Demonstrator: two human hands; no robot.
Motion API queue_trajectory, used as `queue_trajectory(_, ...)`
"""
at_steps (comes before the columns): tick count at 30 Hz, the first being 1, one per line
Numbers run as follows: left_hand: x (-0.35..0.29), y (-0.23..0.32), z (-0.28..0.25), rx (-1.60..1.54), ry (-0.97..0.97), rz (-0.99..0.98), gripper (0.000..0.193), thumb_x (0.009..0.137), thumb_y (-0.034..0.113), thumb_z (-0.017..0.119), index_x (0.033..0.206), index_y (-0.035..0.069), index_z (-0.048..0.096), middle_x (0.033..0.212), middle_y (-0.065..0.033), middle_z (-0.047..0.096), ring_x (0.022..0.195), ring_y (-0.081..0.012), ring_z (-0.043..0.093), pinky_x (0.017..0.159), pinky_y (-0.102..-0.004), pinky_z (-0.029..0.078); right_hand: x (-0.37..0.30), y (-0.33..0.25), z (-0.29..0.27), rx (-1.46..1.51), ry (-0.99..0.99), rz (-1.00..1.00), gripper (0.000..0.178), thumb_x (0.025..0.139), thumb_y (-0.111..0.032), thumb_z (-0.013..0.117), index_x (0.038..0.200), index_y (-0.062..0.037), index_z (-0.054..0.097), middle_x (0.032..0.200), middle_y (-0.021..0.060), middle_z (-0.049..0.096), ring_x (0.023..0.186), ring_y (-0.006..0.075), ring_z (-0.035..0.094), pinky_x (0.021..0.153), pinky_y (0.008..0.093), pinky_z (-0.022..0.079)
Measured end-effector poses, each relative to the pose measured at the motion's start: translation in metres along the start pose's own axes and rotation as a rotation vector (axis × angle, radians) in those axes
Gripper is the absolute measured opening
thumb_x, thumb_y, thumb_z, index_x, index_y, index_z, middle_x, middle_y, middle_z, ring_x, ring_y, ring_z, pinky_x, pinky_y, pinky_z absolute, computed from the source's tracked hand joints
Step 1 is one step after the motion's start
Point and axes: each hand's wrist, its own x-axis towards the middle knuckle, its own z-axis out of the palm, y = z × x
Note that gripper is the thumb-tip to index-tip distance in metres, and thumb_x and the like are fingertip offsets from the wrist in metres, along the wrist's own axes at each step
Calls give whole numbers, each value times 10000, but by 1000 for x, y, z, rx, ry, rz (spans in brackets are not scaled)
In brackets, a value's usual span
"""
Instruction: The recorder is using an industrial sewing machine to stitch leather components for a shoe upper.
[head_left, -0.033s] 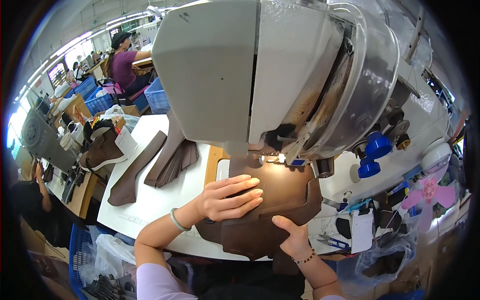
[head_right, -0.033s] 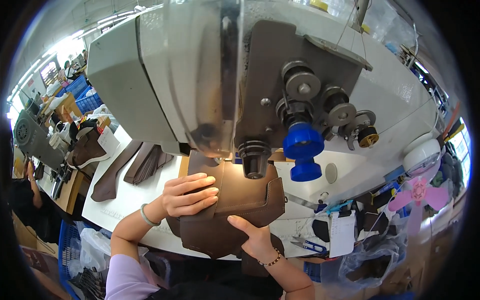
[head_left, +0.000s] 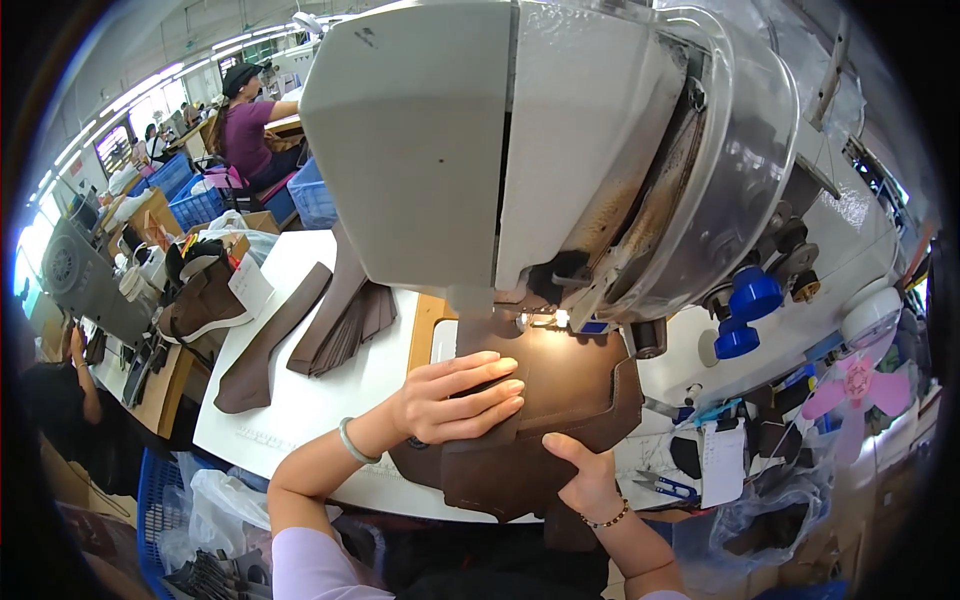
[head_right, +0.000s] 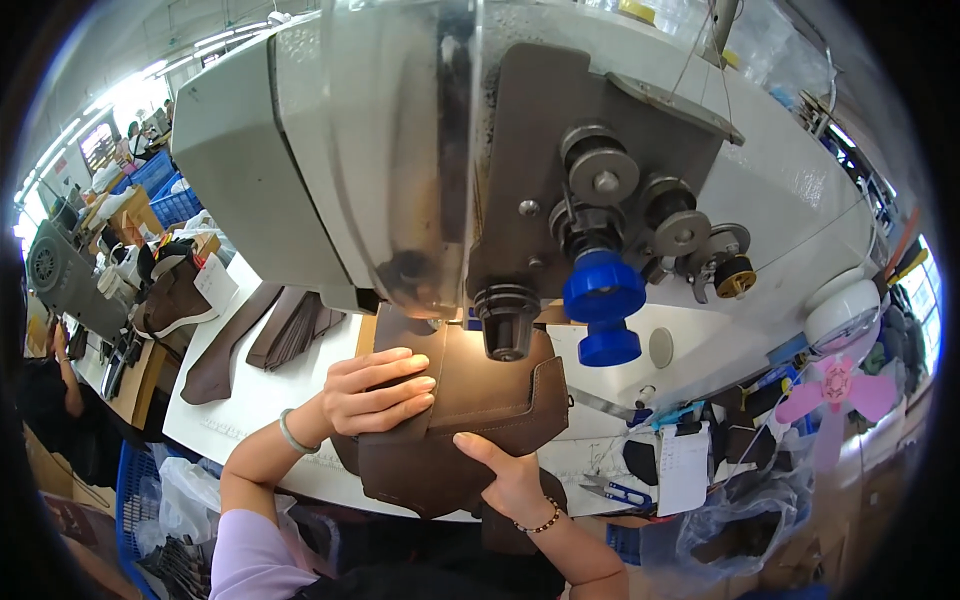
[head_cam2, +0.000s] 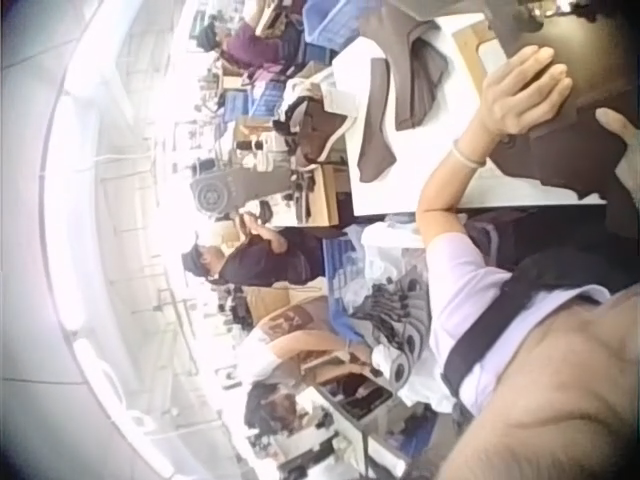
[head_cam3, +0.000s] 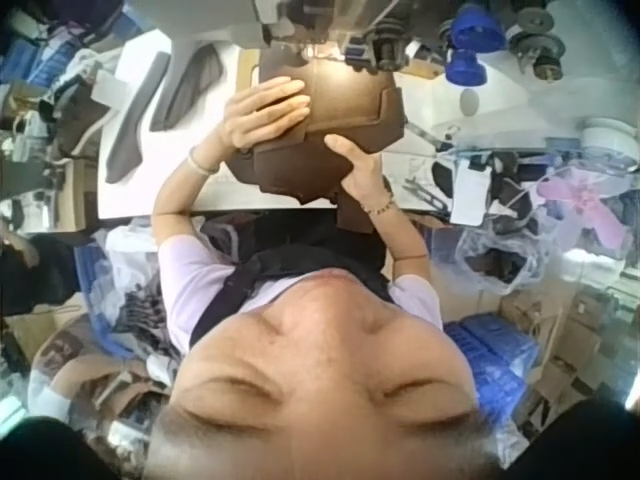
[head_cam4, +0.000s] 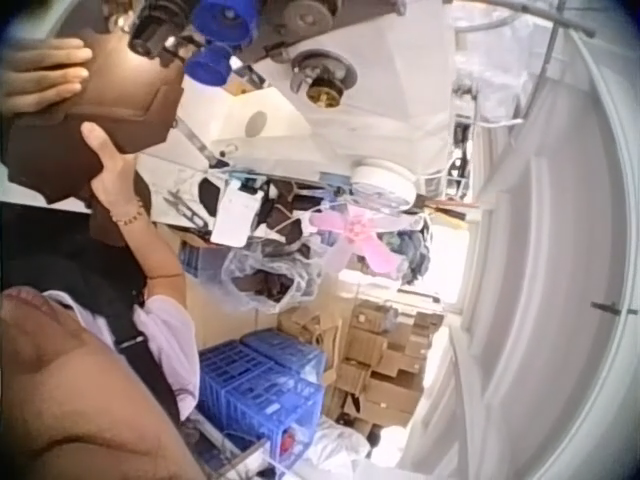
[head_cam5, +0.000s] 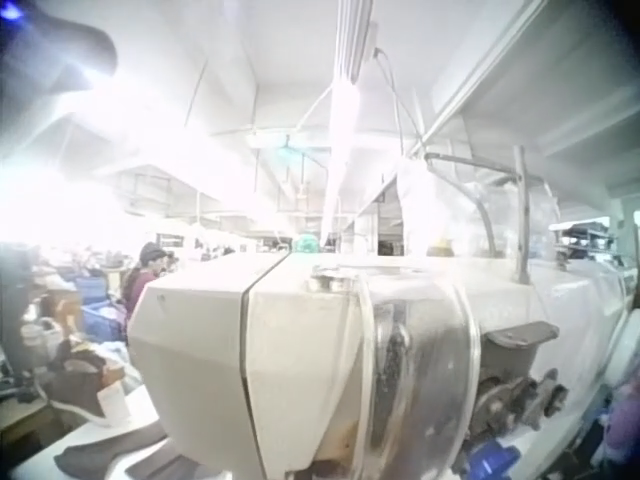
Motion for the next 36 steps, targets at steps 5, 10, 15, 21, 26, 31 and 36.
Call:
queue_trajectory(5,-1,0,0,-3,-6,-5,141,763,80,639,894,60,686,959,-62,683,927,-252,665,827,-360,571,2,2,0,0,1,13,423,807,59,596,1209,-4,483,1139,113,573,1035,218,588,914,368,487)
queue_trajectory(10,0,-5,4,6,20,-16,157,782,84,617,921,58,685,969,-66,686,946,-255,662,843,-373,567,7,2,-1,16,32,4,475,796,62,585,1245,-12,449,1171,118,550,1052,235,580,930,382,482)
queue_trajectory(15,1,-6,4,10,14,-40,150,783,86,621,915,59,688,967,-63,686,946,-251,662,845,-373,568,10,-3,0,-13,11,-2,459,792,48,589,1229,-9,460,1142,122,562,1037,227,586,901,368,501)
queue_trajectory(21,0,-6,5,12,44,-55,140,779,80,634,904,57,691,959,-62,685,943,-247,662,849,-367,566,11,-2,3,-44,-1,-34,437,795,30,584,1215,-7,472,1129,114,566,1019,220,591,879,351,507)
queue_trajectory(26,-1,-6,4,8,33,-74,157,769,88,650,917,62,693,965,-59,687,954,-238,659,865,-364,558,12,-2,3,-59,40,-34,451,786,24,587,1220,-13,472,1133,112,564,1016,223,591,879,349,505)
queue_trajectory(31,-1,-9,7,-16,20,-165,178,759,103,659,929,69,700,983,-55,691,951,-214,655,880,-361,552,21,-1,5,-292,53,-226,359,796,24,628,1140,-2,531,1077,102,596,984,189,604,842,317,516)
queue_trajectory(36,0,-9,2,-79,-38,-185,279,792,99,604,1055,21,658,1059,-94,662,1002,-260,632,916,-382,522,24,-9,5,7,24,-75,380,776,26,630,1141,-12,532,1072,103,604,975,206,615,852,343,523)
